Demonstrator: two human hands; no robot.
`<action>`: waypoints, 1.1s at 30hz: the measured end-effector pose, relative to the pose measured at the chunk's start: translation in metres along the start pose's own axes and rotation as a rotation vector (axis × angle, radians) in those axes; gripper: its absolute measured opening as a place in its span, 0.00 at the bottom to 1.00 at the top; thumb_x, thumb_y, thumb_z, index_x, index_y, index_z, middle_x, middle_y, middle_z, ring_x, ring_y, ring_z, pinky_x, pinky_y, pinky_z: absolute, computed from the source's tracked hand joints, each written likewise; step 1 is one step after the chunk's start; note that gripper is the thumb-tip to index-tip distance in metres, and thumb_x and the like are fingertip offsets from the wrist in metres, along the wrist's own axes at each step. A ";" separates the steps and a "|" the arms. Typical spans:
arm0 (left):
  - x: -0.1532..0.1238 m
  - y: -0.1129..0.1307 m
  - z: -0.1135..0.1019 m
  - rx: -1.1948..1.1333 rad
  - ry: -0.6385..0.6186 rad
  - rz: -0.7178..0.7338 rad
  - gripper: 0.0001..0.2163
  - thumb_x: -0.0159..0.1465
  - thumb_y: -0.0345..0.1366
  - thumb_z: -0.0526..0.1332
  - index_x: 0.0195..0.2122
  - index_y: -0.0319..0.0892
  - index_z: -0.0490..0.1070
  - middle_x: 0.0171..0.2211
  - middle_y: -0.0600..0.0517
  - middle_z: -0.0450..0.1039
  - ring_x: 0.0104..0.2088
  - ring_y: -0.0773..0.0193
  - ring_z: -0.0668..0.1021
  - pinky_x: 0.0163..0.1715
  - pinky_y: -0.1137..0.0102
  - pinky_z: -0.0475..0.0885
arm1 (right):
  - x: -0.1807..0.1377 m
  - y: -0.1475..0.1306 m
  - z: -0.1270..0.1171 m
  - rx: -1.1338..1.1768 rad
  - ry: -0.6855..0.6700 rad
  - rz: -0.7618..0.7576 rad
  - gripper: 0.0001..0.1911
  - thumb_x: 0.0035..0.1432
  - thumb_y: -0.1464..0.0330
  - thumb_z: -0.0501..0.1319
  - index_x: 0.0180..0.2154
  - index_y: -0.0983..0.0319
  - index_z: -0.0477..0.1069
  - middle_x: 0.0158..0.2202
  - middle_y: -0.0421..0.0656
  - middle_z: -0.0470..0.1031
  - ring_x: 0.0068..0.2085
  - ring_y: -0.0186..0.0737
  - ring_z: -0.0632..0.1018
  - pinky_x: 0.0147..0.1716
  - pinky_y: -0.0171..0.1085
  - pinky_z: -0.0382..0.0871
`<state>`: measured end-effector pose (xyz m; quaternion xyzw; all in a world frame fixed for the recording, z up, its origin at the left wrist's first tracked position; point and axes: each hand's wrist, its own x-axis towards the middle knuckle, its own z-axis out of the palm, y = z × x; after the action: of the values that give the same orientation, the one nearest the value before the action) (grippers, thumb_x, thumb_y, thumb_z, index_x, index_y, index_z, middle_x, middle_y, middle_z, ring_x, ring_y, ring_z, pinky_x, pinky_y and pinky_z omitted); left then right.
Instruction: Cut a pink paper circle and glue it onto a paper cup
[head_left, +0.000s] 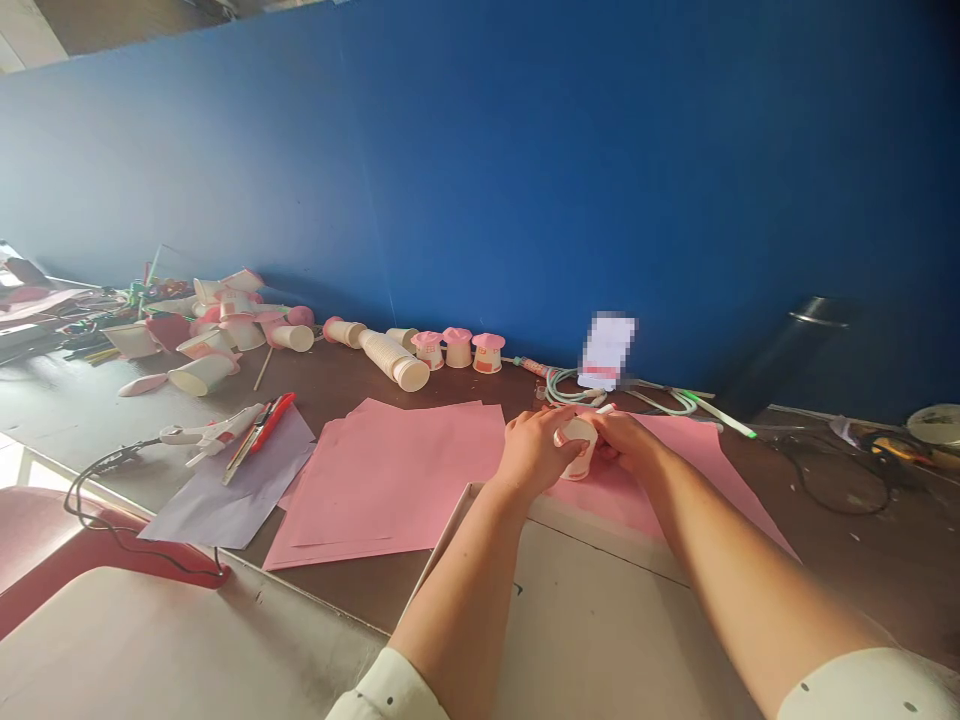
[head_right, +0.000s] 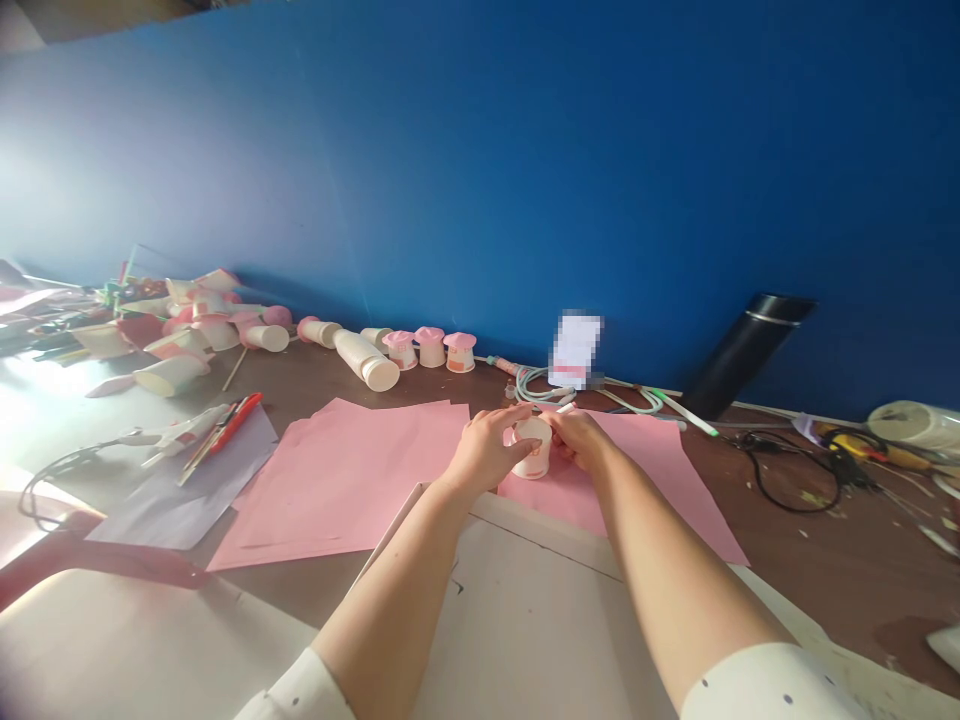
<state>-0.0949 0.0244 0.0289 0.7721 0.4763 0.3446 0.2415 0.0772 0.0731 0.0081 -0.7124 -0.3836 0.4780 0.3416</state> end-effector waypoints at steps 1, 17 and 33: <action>0.000 0.000 0.000 0.000 -0.002 -0.003 0.21 0.58 0.41 0.63 0.55 0.56 0.70 0.49 0.57 0.75 0.49 0.58 0.72 0.55 0.62 0.63 | 0.000 0.000 0.000 -0.003 -0.002 -0.002 0.18 0.64 0.63 0.59 0.53 0.62 0.67 0.53 0.48 0.70 0.48 0.43 0.75 0.45 0.47 0.72; -0.001 0.002 -0.003 0.029 -0.012 -0.017 0.22 0.60 0.43 0.62 0.56 0.55 0.69 0.49 0.55 0.75 0.50 0.56 0.72 0.56 0.61 0.63 | -0.009 -0.006 0.007 0.016 -0.035 -0.059 0.14 0.55 0.64 0.64 0.22 0.60 0.65 0.17 0.37 0.63 0.17 0.31 0.64 0.14 0.32 0.54; -0.001 0.002 -0.003 0.031 -0.014 -0.006 0.22 0.60 0.43 0.61 0.56 0.55 0.69 0.50 0.55 0.75 0.51 0.56 0.72 0.56 0.61 0.63 | -0.005 -0.005 0.009 0.008 -0.040 -0.030 0.09 0.57 0.62 0.64 0.29 0.61 0.72 0.26 0.42 0.72 0.24 0.36 0.73 0.19 0.33 0.65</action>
<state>-0.0960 0.0226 0.0317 0.7768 0.4820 0.3310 0.2339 0.0661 0.0724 0.0116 -0.6955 -0.3992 0.4886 0.3438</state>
